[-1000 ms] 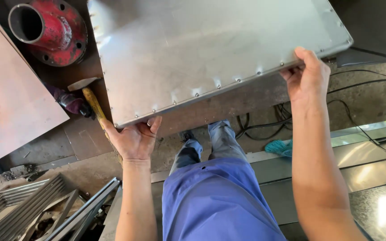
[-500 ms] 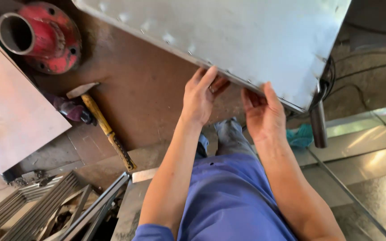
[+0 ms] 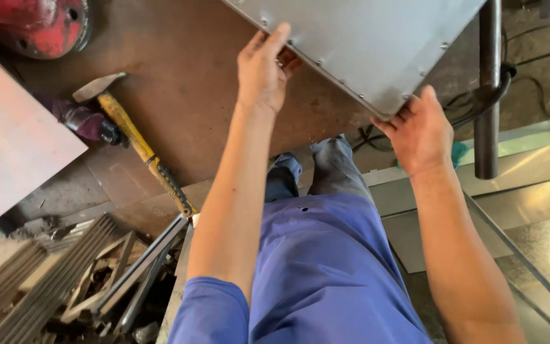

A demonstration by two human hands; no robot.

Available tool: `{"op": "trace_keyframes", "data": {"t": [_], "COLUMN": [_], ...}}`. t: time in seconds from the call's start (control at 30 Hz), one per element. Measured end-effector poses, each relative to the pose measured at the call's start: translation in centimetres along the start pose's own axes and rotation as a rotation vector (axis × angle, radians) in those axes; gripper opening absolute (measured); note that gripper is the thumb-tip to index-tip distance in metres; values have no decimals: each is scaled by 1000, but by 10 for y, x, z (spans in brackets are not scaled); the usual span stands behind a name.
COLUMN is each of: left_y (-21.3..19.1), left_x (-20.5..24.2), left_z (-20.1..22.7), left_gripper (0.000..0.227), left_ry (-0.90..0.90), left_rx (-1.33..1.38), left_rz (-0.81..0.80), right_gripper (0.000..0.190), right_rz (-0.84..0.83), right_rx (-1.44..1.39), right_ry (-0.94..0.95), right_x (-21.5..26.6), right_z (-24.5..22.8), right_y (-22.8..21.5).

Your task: The person welds a metal frame on a workbench using an arc welding electrode holder, striking an arc that produces bright flashes and sparks. They position a metal plate against the frame, hold it in place, and use a chipping hammer to knock off weld slag, then reposition the workpiece and continue welding along the joint.

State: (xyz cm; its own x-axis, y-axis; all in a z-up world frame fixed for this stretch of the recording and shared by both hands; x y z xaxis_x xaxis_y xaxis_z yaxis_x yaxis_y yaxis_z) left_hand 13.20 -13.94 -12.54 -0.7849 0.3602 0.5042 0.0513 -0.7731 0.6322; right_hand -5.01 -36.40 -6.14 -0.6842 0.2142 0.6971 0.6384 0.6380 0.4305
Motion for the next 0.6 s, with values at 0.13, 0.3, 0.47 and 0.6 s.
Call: {"op": "trace_keyframes", "data": {"t": [0.13, 0.3, 0.47, 0.6], "left_y": [9, -18, -23, -34], "left_x": [2, 31, 61, 92], "left_z": [47, 61, 49, 49], "left_gripper": [39, 38, 32, 23], "left_ry": [-70, -12, 102, 271], "left_rx": [-267, -736, -869, -1033], "left_rz": [-22, 92, 198, 363], "right_gripper": [40, 35, 29, 31], "right_rz": [-147, -250, -243, -423], "right_rx": [-23, 25, 381, 579], "right_ry": [-12, -51, 0, 110], "right_x": [-15, -26, -6, 17], "right_z": [11, 33, 28, 18], "right_y": [2, 23, 57, 67]}}
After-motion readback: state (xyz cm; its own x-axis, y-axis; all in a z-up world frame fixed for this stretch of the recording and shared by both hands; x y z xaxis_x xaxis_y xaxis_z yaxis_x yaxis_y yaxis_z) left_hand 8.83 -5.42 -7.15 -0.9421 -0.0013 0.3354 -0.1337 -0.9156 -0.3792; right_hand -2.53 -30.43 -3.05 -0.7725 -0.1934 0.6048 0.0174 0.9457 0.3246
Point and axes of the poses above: each hand's wrist, its own x-axis away from the middle knuckle, its own y-axis out of the palm, z = x × y, the point moved 3 cm from there along -x, towards the middle knuckle, and after that the axes turned 7 degrees about -z, right-handed, at the moved point
